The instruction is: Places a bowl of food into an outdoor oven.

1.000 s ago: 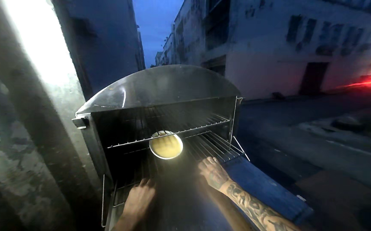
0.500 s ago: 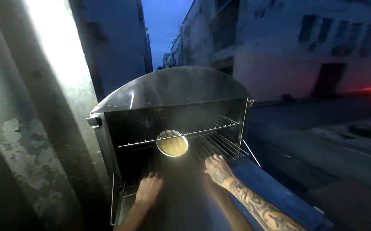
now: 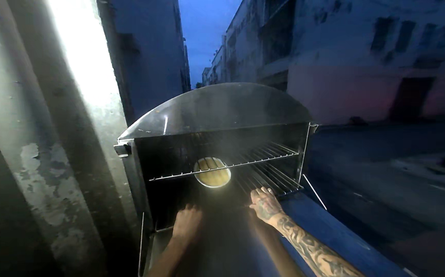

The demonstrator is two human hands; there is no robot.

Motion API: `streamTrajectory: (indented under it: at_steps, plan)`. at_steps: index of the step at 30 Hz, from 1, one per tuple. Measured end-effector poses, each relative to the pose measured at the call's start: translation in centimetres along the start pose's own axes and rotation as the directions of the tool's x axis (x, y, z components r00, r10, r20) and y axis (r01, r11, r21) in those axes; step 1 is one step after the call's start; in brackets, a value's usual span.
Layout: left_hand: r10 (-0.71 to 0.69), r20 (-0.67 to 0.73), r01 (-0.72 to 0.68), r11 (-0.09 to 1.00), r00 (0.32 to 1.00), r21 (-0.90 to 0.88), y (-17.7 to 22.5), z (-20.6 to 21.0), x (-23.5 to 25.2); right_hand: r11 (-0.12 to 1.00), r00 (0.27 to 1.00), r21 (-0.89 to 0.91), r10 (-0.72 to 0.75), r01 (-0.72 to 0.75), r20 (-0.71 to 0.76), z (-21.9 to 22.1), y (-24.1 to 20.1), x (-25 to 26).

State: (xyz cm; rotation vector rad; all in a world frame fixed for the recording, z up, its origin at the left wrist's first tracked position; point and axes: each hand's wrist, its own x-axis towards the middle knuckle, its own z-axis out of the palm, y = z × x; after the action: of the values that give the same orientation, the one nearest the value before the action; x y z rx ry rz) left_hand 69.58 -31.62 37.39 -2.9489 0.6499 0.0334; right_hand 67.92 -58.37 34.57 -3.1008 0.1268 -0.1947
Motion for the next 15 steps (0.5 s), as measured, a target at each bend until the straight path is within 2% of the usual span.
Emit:
streamTrajectory:
  at_steps: [15]
  plan:
    - [-0.056,0.012,0.056,0.998,0.998,-0.005,-0.2,-0.2,2.9,0.996,0.996,0.018,0.083,-0.084,0.041,0.0,-1.2,2.9]
